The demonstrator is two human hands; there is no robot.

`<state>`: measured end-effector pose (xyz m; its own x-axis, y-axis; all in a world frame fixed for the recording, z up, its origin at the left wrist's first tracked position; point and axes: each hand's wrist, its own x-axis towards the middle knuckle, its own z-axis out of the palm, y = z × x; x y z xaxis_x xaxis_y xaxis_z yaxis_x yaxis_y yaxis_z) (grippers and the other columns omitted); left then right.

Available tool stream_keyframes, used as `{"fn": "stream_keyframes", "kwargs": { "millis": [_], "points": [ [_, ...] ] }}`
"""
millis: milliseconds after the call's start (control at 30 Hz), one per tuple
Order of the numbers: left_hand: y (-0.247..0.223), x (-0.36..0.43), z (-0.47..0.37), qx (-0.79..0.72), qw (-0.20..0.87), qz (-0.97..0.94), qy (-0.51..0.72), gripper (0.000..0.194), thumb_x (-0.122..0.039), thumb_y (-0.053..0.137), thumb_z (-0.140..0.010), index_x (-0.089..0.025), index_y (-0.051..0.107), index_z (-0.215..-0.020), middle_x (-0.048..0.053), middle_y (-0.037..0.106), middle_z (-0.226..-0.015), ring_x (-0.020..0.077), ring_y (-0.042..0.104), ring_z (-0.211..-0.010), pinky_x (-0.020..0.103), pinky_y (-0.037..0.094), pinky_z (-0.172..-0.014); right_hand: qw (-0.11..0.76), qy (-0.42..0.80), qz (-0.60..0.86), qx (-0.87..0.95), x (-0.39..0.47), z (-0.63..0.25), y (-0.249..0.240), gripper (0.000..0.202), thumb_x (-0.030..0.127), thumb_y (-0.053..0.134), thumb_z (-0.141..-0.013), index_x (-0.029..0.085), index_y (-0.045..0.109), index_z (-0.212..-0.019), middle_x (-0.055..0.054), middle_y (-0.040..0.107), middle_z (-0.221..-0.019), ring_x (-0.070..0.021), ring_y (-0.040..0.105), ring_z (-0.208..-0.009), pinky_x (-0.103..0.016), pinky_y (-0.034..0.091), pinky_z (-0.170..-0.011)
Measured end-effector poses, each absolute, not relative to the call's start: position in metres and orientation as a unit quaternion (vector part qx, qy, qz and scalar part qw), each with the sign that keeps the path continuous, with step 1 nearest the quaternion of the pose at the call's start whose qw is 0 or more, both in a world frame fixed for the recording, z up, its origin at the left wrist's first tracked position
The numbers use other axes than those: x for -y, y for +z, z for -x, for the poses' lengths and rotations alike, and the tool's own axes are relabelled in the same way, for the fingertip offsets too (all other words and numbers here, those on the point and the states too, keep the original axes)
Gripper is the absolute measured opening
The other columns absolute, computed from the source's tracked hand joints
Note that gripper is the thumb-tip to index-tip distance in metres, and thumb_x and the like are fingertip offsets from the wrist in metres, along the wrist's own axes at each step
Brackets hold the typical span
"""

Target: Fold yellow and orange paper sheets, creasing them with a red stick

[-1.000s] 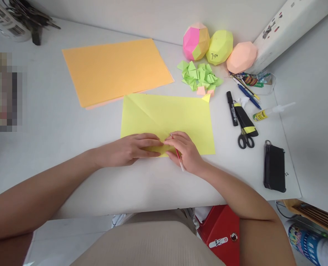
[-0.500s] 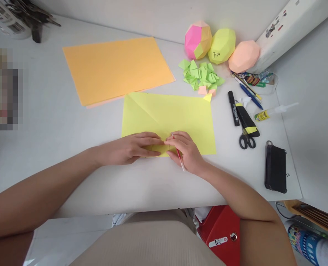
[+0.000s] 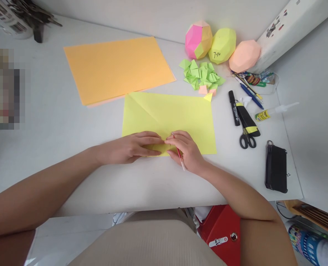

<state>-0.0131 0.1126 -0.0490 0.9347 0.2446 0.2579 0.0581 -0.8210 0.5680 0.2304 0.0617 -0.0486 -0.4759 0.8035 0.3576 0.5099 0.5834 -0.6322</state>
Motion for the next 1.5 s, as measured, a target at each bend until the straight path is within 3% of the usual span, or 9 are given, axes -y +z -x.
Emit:
{"fn": "stream_keyframes", "kwargs": {
  "millis": [667,1233,1500],
  "points": [
    [-0.0502,-0.1127,0.0123,-0.075,0.29,-0.939,0.171,0.036,-0.005,0.044,-0.088,-0.015,0.065,-0.116,0.017,0.055,-0.132,0.0284,0.043,-0.127,0.045,0.044,-0.1,0.325,0.225,0.396,0.829,-0.0622,-0.2306,-0.048,0.018,0.019,0.06,-0.087,0.023,0.06,-0.105,-0.006,0.068,-0.1,-0.0249,0.056,-0.11,-0.047,0.053,-0.091],
    [-0.0478,-0.1155,0.0107,-0.08,0.337,-0.914,0.212,0.02,-0.018,0.05,-0.092,-0.016,0.07,-0.094,0.016,0.063,-0.12,0.0262,0.05,-0.118,0.041,0.048,-0.094,0.326,0.225,0.391,0.831,-0.0622,-0.2309,-0.0487,0.019,0.017,0.061,-0.086,0.022,0.06,-0.104,-0.007,0.068,-0.101,-0.0244,0.055,-0.109,-0.046,0.052,-0.092],
    [-0.0491,-0.1164,0.0066,-0.094,0.319,-0.913,0.237,0.023,-0.02,0.049,-0.093,-0.016,0.069,-0.083,0.015,0.068,-0.111,0.0252,0.055,-0.111,0.039,0.051,-0.088,0.327,0.223,0.396,0.829,-0.0633,-0.2304,-0.0488,0.015,0.02,0.06,-0.087,0.023,0.06,-0.102,-0.007,0.068,-0.099,-0.0248,0.057,-0.108,-0.047,0.053,-0.09]
  ]
}}
